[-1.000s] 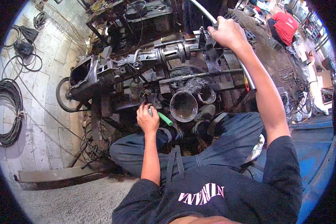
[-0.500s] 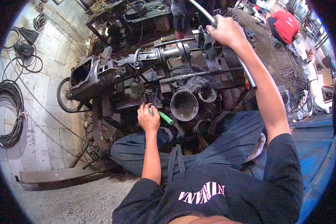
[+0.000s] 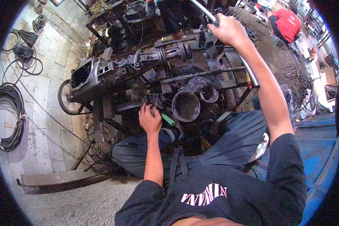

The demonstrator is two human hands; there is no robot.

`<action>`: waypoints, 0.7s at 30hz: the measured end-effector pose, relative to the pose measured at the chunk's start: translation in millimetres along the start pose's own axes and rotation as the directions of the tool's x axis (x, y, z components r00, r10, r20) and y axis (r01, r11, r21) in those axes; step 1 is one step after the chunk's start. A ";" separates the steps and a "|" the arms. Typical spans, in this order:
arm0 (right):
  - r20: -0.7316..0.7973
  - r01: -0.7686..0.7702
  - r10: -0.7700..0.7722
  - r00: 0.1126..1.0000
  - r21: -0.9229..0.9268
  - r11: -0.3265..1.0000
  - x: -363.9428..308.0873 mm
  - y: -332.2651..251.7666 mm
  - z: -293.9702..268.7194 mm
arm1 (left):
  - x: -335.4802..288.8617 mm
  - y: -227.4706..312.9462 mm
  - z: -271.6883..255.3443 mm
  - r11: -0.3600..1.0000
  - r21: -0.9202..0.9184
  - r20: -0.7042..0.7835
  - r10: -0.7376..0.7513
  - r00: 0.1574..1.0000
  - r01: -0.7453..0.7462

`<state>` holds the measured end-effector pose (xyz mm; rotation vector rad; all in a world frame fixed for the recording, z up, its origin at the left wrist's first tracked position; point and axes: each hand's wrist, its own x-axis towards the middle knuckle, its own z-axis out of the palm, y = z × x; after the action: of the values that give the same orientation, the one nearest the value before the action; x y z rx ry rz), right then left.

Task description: Using a manually operated lathe or machining tool to shape a metal rod while seated on the floor.

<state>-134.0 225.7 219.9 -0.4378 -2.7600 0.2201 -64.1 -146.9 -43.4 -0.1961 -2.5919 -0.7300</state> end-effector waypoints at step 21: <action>0.006 -0.006 0.006 1.000 0.046 0.999 -0.5 2.3 3.9 | 1.7 5.1 -3.6 1.000 0.010 0.013 -0.018 1.000 0.018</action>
<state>-134.3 227.4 215.7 -0.4344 -2.7541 0.2857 -63.0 -144.5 -37.5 -0.1750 -2.6124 -0.7239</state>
